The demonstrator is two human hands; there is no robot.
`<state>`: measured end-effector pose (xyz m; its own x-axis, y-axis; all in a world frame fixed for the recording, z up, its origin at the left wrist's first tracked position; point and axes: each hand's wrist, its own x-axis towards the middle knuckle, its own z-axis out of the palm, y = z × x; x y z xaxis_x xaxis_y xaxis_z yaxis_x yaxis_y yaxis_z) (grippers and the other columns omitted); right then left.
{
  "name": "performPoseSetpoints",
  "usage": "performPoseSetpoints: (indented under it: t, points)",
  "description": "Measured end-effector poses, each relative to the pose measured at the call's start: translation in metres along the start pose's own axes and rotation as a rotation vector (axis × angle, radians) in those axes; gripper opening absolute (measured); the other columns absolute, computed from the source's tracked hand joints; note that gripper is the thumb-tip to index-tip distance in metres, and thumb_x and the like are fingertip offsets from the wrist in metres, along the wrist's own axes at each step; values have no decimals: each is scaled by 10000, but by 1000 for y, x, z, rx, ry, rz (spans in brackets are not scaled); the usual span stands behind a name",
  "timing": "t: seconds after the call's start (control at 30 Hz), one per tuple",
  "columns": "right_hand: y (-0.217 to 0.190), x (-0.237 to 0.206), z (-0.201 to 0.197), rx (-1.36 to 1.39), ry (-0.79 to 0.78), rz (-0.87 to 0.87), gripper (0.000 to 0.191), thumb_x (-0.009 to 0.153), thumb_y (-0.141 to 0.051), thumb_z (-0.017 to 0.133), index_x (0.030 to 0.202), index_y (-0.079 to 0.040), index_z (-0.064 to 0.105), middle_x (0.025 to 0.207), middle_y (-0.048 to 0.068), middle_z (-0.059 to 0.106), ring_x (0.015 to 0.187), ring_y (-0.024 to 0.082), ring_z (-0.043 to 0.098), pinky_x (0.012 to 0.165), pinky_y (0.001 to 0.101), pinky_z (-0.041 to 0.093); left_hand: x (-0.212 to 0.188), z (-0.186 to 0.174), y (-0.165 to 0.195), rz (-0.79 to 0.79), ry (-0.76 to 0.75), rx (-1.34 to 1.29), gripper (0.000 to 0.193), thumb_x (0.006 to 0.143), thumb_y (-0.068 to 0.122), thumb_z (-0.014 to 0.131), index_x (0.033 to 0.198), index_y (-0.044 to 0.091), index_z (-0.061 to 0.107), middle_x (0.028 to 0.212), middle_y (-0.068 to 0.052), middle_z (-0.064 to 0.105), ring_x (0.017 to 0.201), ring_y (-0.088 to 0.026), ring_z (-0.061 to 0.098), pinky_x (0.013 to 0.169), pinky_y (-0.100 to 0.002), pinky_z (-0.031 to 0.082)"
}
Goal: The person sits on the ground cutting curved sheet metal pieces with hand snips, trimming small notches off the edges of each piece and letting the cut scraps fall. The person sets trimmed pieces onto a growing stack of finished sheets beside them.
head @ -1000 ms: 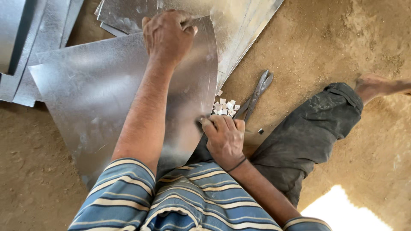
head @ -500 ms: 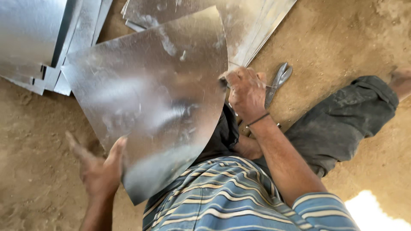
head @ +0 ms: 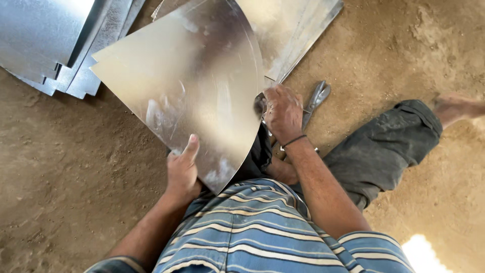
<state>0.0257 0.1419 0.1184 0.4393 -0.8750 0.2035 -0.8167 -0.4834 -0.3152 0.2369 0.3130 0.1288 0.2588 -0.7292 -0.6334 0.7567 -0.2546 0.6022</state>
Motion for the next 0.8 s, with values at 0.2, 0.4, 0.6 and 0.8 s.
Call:
performPoseSetpoints:
  t: [0.2,0.4,0.6,0.8]
  points:
    - [-9,-36,-35,-30,-31,37,147,841,-84,661,967,-156,676,913,34,630,948,266,638,768,463,431,14,73,-56,230,186,-72,439,973,319,697,1233,-25,612,1080,-105,703,924,-212,671,819,-358,567]
    - [-23,-73,-74,-42,0,104,163,833,-87,645,970,-169,681,927,32,636,954,263,635,774,464,434,46,115,-97,91,264,-251,491,969,355,649,1251,-40,577,1078,-116,682,905,-245,678,774,-396,594]
    - [-48,-120,-93,-67,72,96,239,775,-114,690,1012,-139,710,967,75,667,936,294,633,759,473,444,89,136,-112,129,96,-357,476,1011,334,640,1258,-68,578,1107,-118,697,959,-246,695,825,-401,604]
    - [1,-117,-101,225,126,645,171,937,-184,701,1066,-74,684,929,148,701,819,340,688,712,432,547,117,114,-108,-320,-513,-163,297,1024,200,707,1207,-21,629,1097,-115,698,993,-243,684,874,-411,593]
